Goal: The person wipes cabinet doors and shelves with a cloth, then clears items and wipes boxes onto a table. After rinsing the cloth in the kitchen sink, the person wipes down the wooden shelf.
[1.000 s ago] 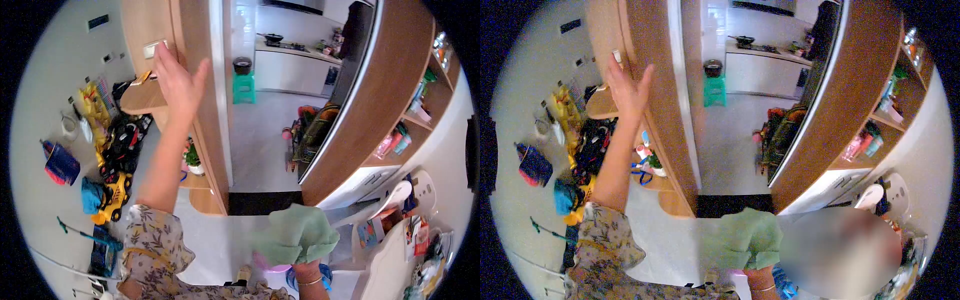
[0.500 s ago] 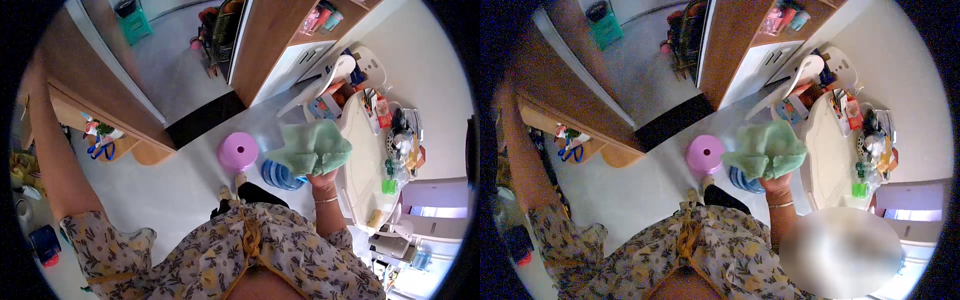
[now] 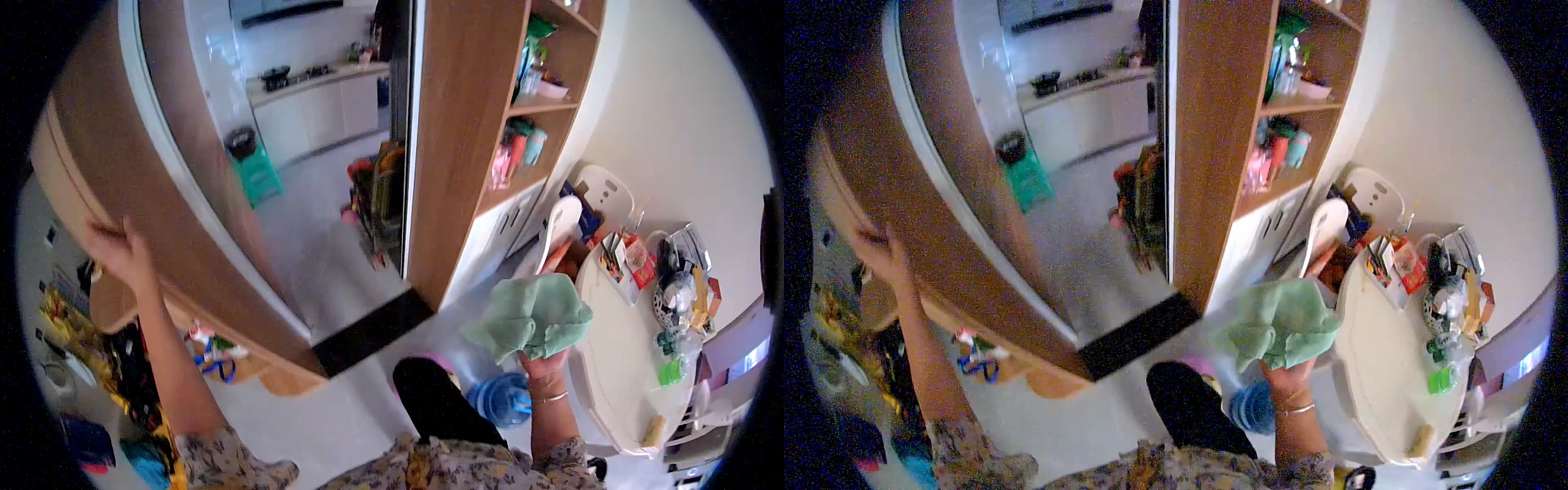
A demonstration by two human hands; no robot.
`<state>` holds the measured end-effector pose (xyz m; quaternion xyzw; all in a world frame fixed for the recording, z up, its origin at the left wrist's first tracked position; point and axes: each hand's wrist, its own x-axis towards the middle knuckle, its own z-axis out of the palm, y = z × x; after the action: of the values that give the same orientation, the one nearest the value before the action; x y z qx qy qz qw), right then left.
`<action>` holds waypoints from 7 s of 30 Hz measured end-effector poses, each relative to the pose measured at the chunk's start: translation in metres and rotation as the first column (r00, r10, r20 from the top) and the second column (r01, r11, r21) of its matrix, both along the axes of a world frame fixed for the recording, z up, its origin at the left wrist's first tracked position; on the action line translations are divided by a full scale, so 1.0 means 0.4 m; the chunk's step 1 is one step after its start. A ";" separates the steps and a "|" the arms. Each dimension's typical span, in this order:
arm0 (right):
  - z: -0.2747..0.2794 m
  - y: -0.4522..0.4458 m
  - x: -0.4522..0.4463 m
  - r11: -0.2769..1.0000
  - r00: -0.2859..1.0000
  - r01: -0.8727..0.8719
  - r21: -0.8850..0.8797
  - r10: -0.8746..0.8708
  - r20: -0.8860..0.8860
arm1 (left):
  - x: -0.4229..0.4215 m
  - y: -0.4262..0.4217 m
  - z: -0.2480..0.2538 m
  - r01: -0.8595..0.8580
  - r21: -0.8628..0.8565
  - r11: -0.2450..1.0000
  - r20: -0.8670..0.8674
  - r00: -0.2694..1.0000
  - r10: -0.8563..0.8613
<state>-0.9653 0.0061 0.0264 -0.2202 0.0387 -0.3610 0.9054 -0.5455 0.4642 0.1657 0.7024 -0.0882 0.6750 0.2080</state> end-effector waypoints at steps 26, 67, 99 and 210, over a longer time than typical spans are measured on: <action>1.293 -0.556 0.756 0.588 0.756 0.578 -0.566 -0.123 0.643 | -0.172 -0.193 0.143 -0.142 -0.290 0.946 -0.358 0.933 0.030; 2.406 -0.411 0.968 -0.552 0.011 0.520 -0.652 -0.759 0.651 | -0.045 -0.669 1.575 -0.506 0.310 0.805 0.491 0.810 0.320; 2.506 0.108 0.948 -0.794 0.248 0.521 -0.313 -0.210 0.946 | -0.039 -0.438 1.584 -0.460 0.297 0.837 0.506 0.819 0.271; 1.989 -0.080 0.988 -0.529 -0.052 0.849 0.011 -0.063 0.997 | -0.081 -0.404 1.615 -0.379 0.448 0.810 0.470 0.870 0.147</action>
<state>-0.5702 -0.0259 0.8219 -0.4675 -0.3588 -0.8074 -0.0297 -0.5778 0.3026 0.8116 0.5781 -0.2111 0.7799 -0.1138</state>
